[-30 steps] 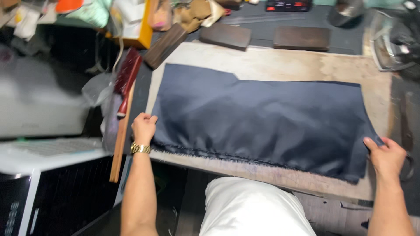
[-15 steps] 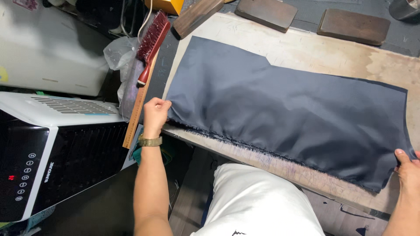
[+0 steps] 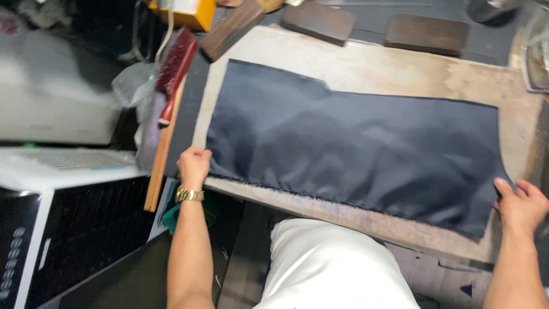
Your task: The person irons a piece of dark fabric on a workbench, uses a wooden block to press the fabric, and then lays a paper pattern over it.
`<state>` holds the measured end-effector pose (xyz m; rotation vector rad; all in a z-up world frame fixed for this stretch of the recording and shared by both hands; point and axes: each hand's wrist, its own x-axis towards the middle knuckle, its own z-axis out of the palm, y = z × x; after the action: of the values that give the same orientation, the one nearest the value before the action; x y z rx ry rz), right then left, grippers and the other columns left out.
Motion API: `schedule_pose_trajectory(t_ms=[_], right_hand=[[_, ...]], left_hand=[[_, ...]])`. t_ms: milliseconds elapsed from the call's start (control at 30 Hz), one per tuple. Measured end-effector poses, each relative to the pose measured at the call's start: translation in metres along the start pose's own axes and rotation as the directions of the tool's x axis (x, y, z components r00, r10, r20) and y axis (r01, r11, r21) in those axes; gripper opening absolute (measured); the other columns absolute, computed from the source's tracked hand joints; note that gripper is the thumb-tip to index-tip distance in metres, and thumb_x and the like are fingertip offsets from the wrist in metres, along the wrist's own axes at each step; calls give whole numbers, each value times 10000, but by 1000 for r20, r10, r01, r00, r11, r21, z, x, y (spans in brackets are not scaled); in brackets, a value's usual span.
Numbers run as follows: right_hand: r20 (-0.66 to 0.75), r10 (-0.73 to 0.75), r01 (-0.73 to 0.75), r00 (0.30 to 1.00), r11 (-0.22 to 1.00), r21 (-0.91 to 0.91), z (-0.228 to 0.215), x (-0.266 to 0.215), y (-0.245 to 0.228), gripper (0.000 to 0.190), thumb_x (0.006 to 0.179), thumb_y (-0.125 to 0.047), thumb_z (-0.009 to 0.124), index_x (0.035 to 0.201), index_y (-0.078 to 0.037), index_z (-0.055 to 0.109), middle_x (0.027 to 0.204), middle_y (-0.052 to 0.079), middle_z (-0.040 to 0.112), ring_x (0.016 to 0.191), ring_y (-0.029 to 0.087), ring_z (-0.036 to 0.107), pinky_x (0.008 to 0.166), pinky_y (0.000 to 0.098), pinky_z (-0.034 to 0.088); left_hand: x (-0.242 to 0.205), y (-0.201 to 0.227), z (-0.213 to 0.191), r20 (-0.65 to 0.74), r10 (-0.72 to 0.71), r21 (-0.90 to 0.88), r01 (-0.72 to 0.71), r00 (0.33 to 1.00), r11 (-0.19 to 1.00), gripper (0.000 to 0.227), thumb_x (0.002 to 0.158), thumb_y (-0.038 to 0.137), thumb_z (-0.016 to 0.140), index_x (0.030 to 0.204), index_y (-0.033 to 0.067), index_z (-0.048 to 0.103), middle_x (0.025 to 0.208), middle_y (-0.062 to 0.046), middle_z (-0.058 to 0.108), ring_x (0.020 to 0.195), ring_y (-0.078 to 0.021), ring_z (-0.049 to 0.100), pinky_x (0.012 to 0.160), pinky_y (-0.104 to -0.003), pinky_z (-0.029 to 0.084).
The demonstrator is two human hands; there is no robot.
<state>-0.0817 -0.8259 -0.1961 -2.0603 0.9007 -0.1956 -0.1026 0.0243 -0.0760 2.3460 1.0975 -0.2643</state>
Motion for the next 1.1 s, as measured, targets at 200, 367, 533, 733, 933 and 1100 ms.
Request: schedule_pose_trajectory(t_ms=[200, 367, 533, 733, 933, 1100], right_hand=[[-49, 52, -52, 997, 999, -6, -10, -19, -21, 418, 966, -243, 901, 1251, -51, 662, 989, 109, 681, 625, 148, 645, 441, 308, 573], [-18, 90, -89, 996, 995, 51, -5, -30, -40, 517, 911, -228, 908, 1288, 4, 639, 932, 117, 650, 653, 124, 622, 456, 298, 570], [-35, 147, -144, 989, 987, 69, -1, -38, -57, 448, 876, -230, 899, 1211, -40, 670, 835, 49, 653, 600, 115, 616, 430, 290, 559], [-61, 144, -139, 988, 987, 82, 1, -49, -78, 394, 906, -311, 865, 1103, -17, 693, 731, 38, 662, 442, 131, 555, 337, 290, 419], [58, 170, -168, 984, 985, -48, -13, -58, -112, 651, 880, -271, 854, 1406, 7, 591, 1300, 234, 641, 432, 180, 563, 445, 318, 514], [31, 235, -233, 971, 970, -72, -16, -65, -128, 531, 904, -272, 838, 1323, -9, 643, 1227, 177, 668, 471, 169, 590, 490, 300, 553]], left_hand=[[18, -16, 20, -152, 132, 22, -130, 980, 991, 230, 865, 382, 698, 831, 161, 754, 778, -104, 730, 856, -460, 635, 804, -537, 491], [6, 4, 7, -165, 52, 76, -40, 985, 996, 216, 919, 411, 727, 872, 201, 746, 867, -38, 745, 944, -419, 663, 795, -576, 499], [6, 4, 7, -121, 47, 188, -24, 992, 982, 246, 882, 442, 709, 936, 215, 785, 973, -82, 765, 973, -475, 667, 791, -598, 516], [14, -17, 15, -170, 170, 256, -123, 971, 959, 217, 898, 389, 731, 963, 191, 793, 996, -178, 760, 973, -529, 652, 802, -617, 522], [42, -51, 30, -270, 443, 263, -377, 855, 888, 294, 851, 266, 879, 1055, 68, 802, 929, -176, 727, 1027, -377, 628, 938, -477, 451], [38, -37, 29, -238, 306, 231, -252, 922, 940, 473, 875, 278, 890, 1227, 27, 699, 864, -100, 677, 1000, -378, 618, 941, -524, 428]])
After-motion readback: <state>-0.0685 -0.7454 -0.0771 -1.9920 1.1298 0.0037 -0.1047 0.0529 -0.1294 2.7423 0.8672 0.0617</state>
